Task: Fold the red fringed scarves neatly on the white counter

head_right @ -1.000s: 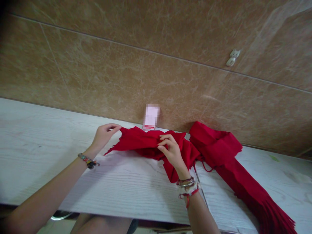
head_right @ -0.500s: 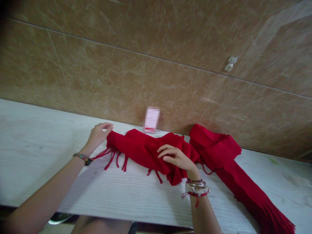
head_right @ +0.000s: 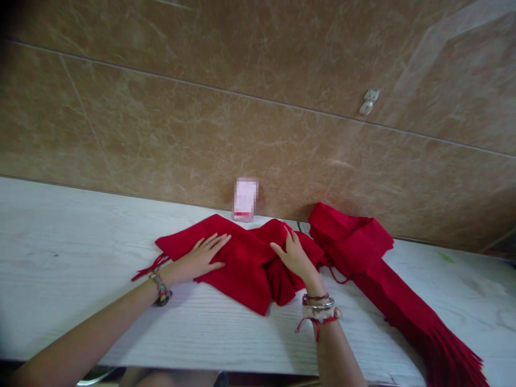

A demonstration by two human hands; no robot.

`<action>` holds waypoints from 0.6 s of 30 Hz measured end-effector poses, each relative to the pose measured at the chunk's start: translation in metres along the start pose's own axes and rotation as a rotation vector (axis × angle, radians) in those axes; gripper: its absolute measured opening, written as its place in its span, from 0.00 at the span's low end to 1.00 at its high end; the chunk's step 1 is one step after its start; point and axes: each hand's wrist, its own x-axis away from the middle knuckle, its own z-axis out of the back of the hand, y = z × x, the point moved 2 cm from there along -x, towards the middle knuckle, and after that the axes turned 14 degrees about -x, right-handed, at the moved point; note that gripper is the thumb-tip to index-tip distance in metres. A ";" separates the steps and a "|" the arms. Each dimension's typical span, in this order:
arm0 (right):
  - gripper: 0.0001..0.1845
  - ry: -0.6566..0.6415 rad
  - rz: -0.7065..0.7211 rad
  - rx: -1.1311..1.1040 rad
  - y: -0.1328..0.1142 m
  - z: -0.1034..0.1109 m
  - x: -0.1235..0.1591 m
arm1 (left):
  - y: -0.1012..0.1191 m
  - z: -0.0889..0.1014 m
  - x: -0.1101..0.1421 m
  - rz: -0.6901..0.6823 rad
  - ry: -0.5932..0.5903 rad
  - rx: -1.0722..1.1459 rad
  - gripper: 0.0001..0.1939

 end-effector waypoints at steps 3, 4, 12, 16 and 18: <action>0.35 -0.215 0.091 -0.099 -0.038 -0.033 0.005 | -0.045 0.009 0.006 0.371 0.002 -0.165 0.30; 0.36 -0.329 0.160 -0.134 -0.054 -0.043 0.008 | -0.061 0.014 0.010 0.509 0.015 -0.212 0.29; 0.22 0.000 0.160 -0.011 -0.068 -0.022 -0.001 | -0.064 0.039 0.009 0.333 0.311 0.044 0.28; 0.27 -0.038 -0.219 0.352 -0.018 -0.006 0.001 | -0.030 0.024 0.001 0.008 -0.134 0.065 0.36; 0.29 -0.229 -0.284 0.396 -0.004 -0.010 0.005 | -0.028 0.022 0.002 0.034 -0.217 0.039 0.33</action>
